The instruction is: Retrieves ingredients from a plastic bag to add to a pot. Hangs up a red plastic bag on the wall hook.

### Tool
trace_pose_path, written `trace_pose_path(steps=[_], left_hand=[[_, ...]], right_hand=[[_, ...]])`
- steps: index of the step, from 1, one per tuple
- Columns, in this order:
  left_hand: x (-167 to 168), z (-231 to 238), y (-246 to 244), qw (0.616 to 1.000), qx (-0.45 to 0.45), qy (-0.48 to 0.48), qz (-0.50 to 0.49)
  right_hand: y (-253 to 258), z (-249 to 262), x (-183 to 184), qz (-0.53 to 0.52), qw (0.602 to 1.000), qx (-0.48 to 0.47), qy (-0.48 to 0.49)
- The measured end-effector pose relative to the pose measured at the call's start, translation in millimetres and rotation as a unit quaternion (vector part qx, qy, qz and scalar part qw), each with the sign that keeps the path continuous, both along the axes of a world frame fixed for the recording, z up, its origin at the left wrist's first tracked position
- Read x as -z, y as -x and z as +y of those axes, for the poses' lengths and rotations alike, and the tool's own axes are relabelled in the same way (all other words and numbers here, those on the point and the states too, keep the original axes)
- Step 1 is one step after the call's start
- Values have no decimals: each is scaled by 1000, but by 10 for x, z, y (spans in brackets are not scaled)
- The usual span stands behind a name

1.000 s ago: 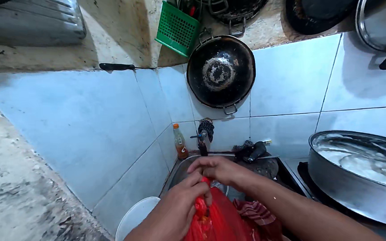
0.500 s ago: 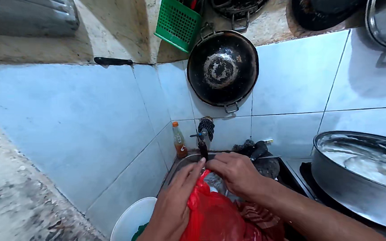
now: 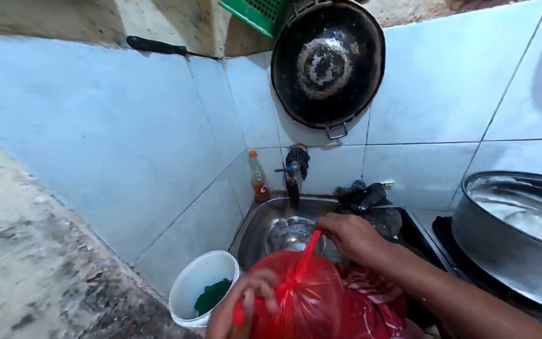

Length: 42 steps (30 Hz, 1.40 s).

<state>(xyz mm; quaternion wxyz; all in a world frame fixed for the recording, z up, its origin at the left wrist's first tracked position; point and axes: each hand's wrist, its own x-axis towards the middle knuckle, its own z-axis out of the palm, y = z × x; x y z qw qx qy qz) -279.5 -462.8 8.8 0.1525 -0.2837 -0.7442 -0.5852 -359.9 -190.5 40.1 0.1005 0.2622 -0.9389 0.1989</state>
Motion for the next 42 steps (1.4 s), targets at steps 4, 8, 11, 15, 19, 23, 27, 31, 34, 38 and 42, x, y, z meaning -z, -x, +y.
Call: trace_pose_path(steps=[4, 8, 11, 15, 19, 23, 27, 31, 34, 38, 42], left_hand=[[-187, 439, 241, 974, -79, -19, -211], [-441, 390, 303, 945, -6, 130, -301], [-435, 328, 377, 938, 41, 99, -330], [-306, 165, 533, 900, 231, -33, -369], [-303, 88, 559, 888, 283, 1, -361], [-331, 126, 545, 928, 199, 55, -310], [-402, 135, 507, 950, 104, 265, -131], [-304, 277, 429, 930, -53, 361, 46], [-35, 291, 602, 913, -120, 328, 209], [82, 301, 718, 907, -186, 277, 256], [35, 252, 672, 901, -188, 306, 245]], right_hand=[[-252, -318, -366, 313, 943, -114, -21], [-287, -588, -439, 305, 936, -170, -42], [-198, -677, -590, 100, 981, -167, -6], [25, -486, -636, -190, 952, -128, 201], [65, -408, -394, -361, 888, -70, 275], [63, -500, -154, -376, 885, -94, 260], [73, -513, -133, -385, 892, -76, 224], [100, -476, -87, -446, 857, -97, 239], [44, -522, -57, -431, 865, -94, 240], [23, -505, -56, -387, 887, -130, 215], [-62, -461, -81, -228, 945, -176, 158]])
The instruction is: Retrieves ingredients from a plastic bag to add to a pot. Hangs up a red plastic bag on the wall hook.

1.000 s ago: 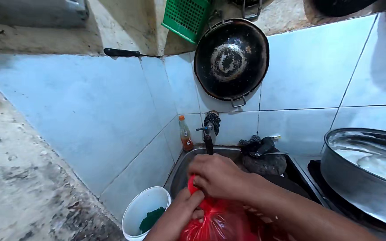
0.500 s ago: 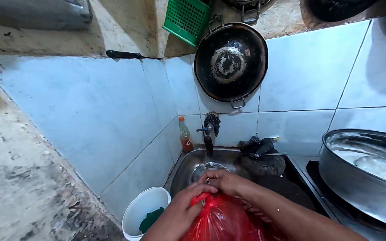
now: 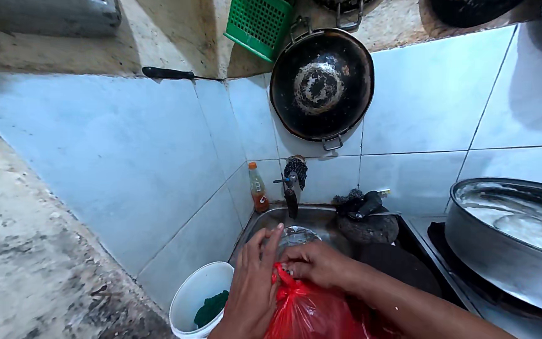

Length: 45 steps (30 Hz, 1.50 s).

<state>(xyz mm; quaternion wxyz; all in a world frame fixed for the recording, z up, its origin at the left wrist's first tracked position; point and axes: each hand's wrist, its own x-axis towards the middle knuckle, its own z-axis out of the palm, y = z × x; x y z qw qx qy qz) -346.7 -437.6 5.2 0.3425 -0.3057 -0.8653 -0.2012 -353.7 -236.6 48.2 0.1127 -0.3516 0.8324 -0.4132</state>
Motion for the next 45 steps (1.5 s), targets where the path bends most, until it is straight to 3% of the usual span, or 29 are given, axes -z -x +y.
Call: trace_pose_path(steps=[3, 6, 8, 10, 13, 16, 19, 22, 25, 28, 29, 31, 33, 36, 40, 43, 45], left_hand=[[19, -90, -36, 999, 14, 40, 2], [22, -277, -206, 994, -11, 113, -9], [44, -378, -418, 990, -14, 133, -48], [80, -386, -533, 990, -26, 116, -80], [-155, -340, -623, 982, -47, 62, -172], [-331, -241, -552, 968, 14, -28, -249], [-346, -15, -429, 965, 28, -70, -252], [-393, 156, -386, 951, 29, -75, -300], [-343, 219, -382, 946, 20, -155, -284], [-335, 218, -399, 887, 42, -293, -355], [-340, 231, -443, 886, 47, -304, -347], [-375, 286, -573, 925, 56, -261, -271], [-493, 366, -726, 963, 70, -197, -170], [-795, 536, -933, 974, 116, -163, -108], [-1039, 927, -1326, 930, 222, -213, -200], [-1035, 1349, -1680, 875, 289, -272, -279], [-974, 1671, -1963, 861, 303, -274, -302]], right_hand=[[-18, 80, 81, 160, 987, 10, 3], [90, 329, 246, 271, 951, 126, -83], [124, 505, 436, 191, 954, 159, -167], [88, 535, 468, 98, 966, 162, -178], [-10, 482, 194, 50, 978, 201, -21], [-70, 345, -125, -21, 980, 165, 107], [-133, 131, -242, 18, 987, 108, 117], [-166, 19, -322, 54, 987, 118, 96], [-169, 52, -268, -42, 978, 131, 156], [-230, 91, -40, -112, 967, 96, 209], [-296, 96, 16, -112, 973, 88, 181], [-486, 87, 74, -67, 986, 82, 128], [-714, 90, 89, 31, 980, 116, 161], [-1033, 236, 20, 161, 945, 127, 255], [-1589, 637, -109, 119, 917, 157, 346], [-2120, 1049, -98, 42, 885, 197, 421], [-2539, 1342, -67, 27, 864, 239, 442]])
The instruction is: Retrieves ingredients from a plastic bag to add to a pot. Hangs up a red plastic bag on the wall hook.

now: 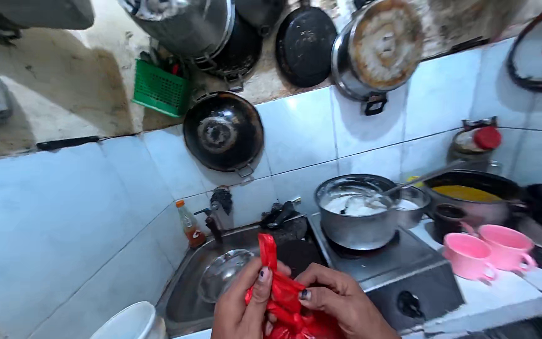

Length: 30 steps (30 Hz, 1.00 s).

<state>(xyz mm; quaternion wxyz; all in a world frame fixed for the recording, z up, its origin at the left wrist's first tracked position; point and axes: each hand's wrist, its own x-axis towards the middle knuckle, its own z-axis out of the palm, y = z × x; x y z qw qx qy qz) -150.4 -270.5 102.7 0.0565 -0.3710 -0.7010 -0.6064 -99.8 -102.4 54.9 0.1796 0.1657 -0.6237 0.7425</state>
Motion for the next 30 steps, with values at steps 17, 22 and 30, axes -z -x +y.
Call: trace_pose_path(steps=[17, 22, 30], left_hand=[[386, 2892, -1729, 972, 234, 30, 7], [351, 3381, -1822, 874, 428, 55, -223], [226, 3740, -1766, 892, 445, 74, -24]], right_hand=[[-2629, 2030, 253, -19, 929, 336, 156], [-2904, 2340, 270, -7, 922, 320, 217], [-2755, 2560, 37, 3, 887, 454, 91]])
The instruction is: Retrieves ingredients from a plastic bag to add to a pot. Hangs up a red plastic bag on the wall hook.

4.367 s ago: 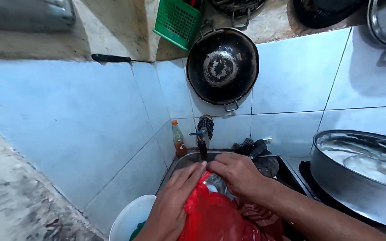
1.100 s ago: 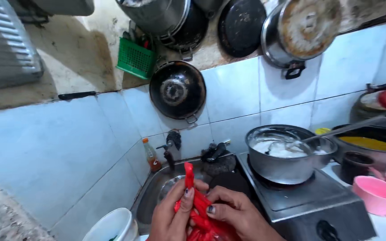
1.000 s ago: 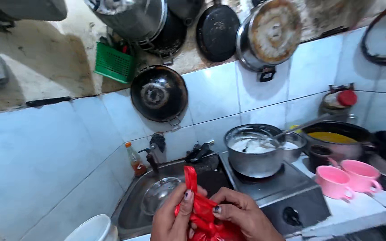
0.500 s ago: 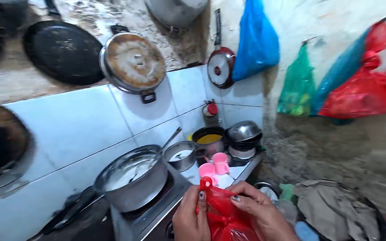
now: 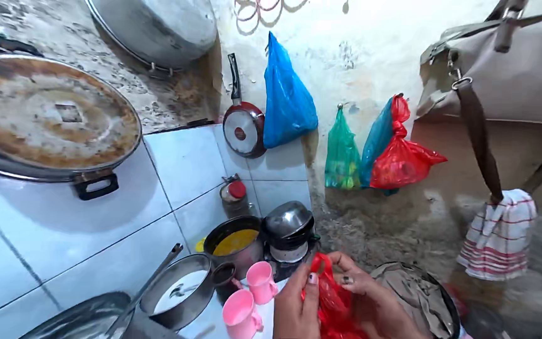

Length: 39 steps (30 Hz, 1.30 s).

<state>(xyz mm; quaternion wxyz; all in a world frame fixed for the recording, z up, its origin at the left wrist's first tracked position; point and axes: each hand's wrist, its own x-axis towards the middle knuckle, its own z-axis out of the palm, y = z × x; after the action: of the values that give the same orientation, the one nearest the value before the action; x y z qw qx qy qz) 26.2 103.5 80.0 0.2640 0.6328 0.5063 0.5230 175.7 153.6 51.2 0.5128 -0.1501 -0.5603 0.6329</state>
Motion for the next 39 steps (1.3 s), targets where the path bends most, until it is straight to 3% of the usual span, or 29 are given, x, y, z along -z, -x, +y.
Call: trace_pose_path(steps=[1, 3, 5, 8, 13, 16, 20, 26, 28, 31, 34, 36, 37, 39], left_hand=[[2, 60, 4, 999, 6, -15, 29], [34, 179, -13, 996, 7, -58, 64], [0, 327, -23, 991, 2, -102, 81], [-198, 613, 20, 984, -34, -144, 96], [-792, 1080, -48, 986, -43, -104, 122], [-1200, 1558, -114, 999, -16, -15, 38], [-1776, 2217, -367, 996, 37, 12, -83], [-2158, 3315, -893, 988, 66, 13, -136], [-2238, 3564, -1067, 987, 62, 20, -146], [-2324, 3802, -1247, 988, 30, 8, -151], [-2361, 3955, -1300, 992, -18, 18, -125], [-2369, 3932, -1310, 995, -29, 11, -93], [-2352, 3935, -1322, 996, -33, -4, -83], [-2324, 3959, -1339, 994, -41, -30, -101]], right_hand=[[-5, 31, -94, -98, 990, 69, -81], [-14, 86, -237, -230, 929, 215, -195], [-45, 198, -346, -229, 916, 253, -212], [-208, 433, -528, -178, 949, 205, -162], [-405, 949, -1079, -46, 993, -20, -106], [-463, 1361, -1593, -85, 993, 19, -83], [-704, 2049, -2257, -181, 967, 127, -124], [-950, 2994, -2838, -293, 891, 314, -148], [-989, 3246, -2930, -351, 836, 388, -162], [-1054, 3499, -3072, -474, 721, 468, -193], [-1042, 3537, -3037, -573, 633, 468, -229], [-1015, 3544, -2939, -615, 597, 443, -264], [-1024, 3566, -2928, -631, 589, 425, -272], [-1091, 3610, -2914, -613, 610, 410, -290]])
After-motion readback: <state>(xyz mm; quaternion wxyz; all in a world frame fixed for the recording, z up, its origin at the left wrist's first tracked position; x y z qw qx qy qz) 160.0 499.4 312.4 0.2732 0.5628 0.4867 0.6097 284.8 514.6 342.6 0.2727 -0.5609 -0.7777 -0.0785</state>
